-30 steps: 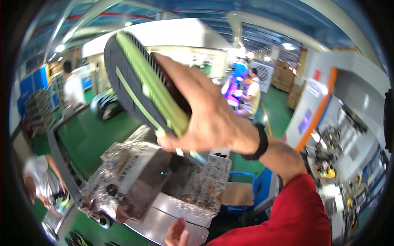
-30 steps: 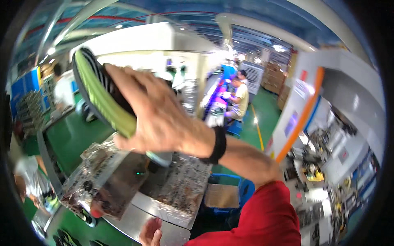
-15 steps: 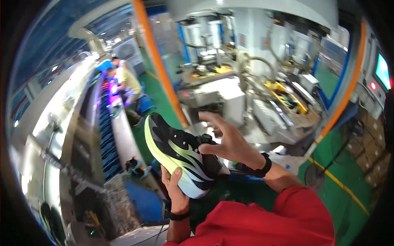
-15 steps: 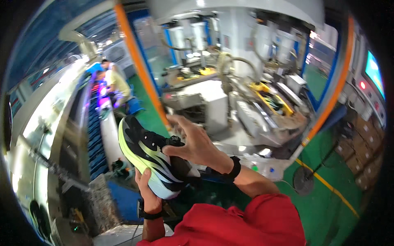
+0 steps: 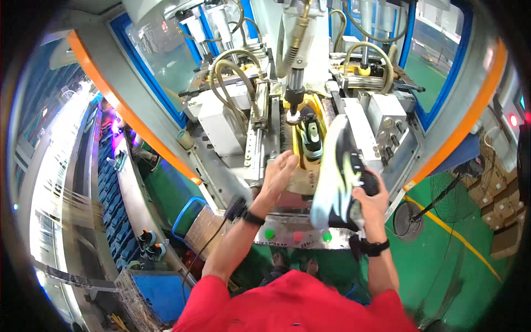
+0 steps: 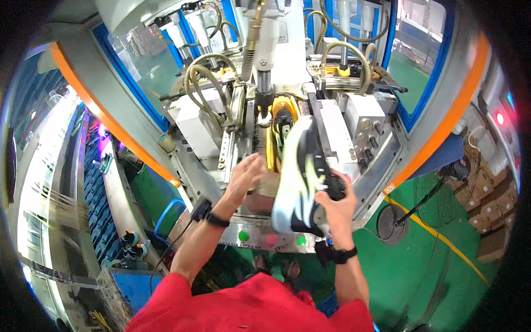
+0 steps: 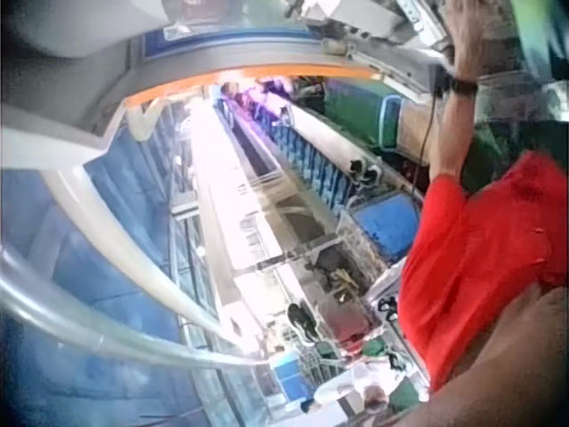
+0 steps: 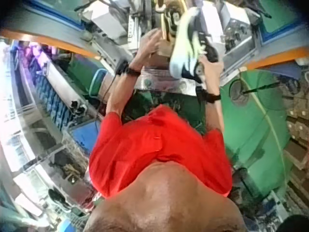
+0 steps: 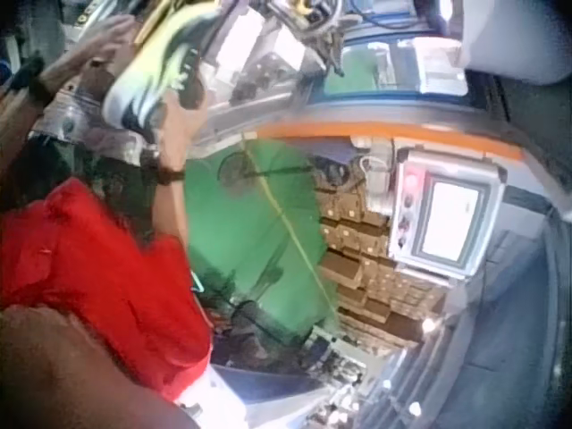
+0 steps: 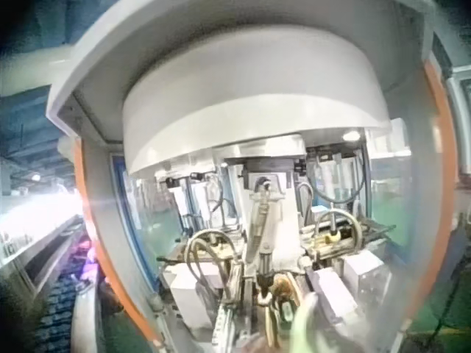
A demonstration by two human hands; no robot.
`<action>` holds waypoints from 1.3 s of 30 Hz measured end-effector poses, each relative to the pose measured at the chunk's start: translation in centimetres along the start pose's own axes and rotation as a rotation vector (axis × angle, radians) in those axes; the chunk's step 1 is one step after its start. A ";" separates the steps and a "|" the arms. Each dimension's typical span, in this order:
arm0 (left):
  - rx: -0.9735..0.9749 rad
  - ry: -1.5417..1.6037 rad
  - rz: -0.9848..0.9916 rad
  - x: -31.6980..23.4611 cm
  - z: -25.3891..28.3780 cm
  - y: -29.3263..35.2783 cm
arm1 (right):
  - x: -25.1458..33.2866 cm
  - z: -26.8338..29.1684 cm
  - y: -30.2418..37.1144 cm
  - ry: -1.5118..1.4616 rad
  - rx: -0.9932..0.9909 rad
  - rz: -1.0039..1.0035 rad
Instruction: Operator places shoe uppers into a lasting or molding machine and retrieves finished components from a conveyor belt.
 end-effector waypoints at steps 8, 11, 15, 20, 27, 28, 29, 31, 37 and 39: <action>-0.215 -0.818 -0.183 9.6 1.1 -18.1 | 3.9 2.6 -3.1 0.273 -0.443 0.133; -0.293 -0.811 -0.129 10.4 2.0 -19.6 | 4.3 2.9 -6.7 0.357 -0.443 0.208; -0.395 -0.209 -0.065 9.6 6.8 -17.8 | 8.1 -1.2 -15.1 0.590 -0.405 0.225; -0.418 0.546 0.278 4.2 10.1 -5.7 | 10.5 -14.1 -23.5 1.168 -0.236 0.142; -0.449 0.349 0.221 -6.4 16.6 12.0 | -2.3 -26.0 -30.7 1.286 0.022 0.048; -0.521 0.313 0.191 -7.2 17.6 14.2 | -4.4 -27.1 -31.1 1.300 -0.011 0.023; -0.566 0.255 0.176 -8.3 18.5 16.1 | -5.7 -28.1 -30.3 1.333 0.004 0.031; -0.705 0.232 0.072 -9.3 19.2 19.2 | -9.3 -27.7 -30.2 1.321 -0.025 0.083; -1.147 0.208 -0.087 -7.9 18.3 27.3 | -13.9 -28.2 -30.3 1.374 -0.165 0.231; -1.331 0.197 -0.009 -6.9 17.5 31.1 | -11.3 -28.0 -26.1 1.336 -0.078 0.316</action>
Point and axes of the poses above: each hand's wrist, its own y-axis away from the middle knuckle, its own z-axis out of the back of the hand, x = y × z, the point moved 3 cm from there along -y, towards the middle knuckle, and after that the axes turned 11 degrees about -z, right-handed, at the moved point
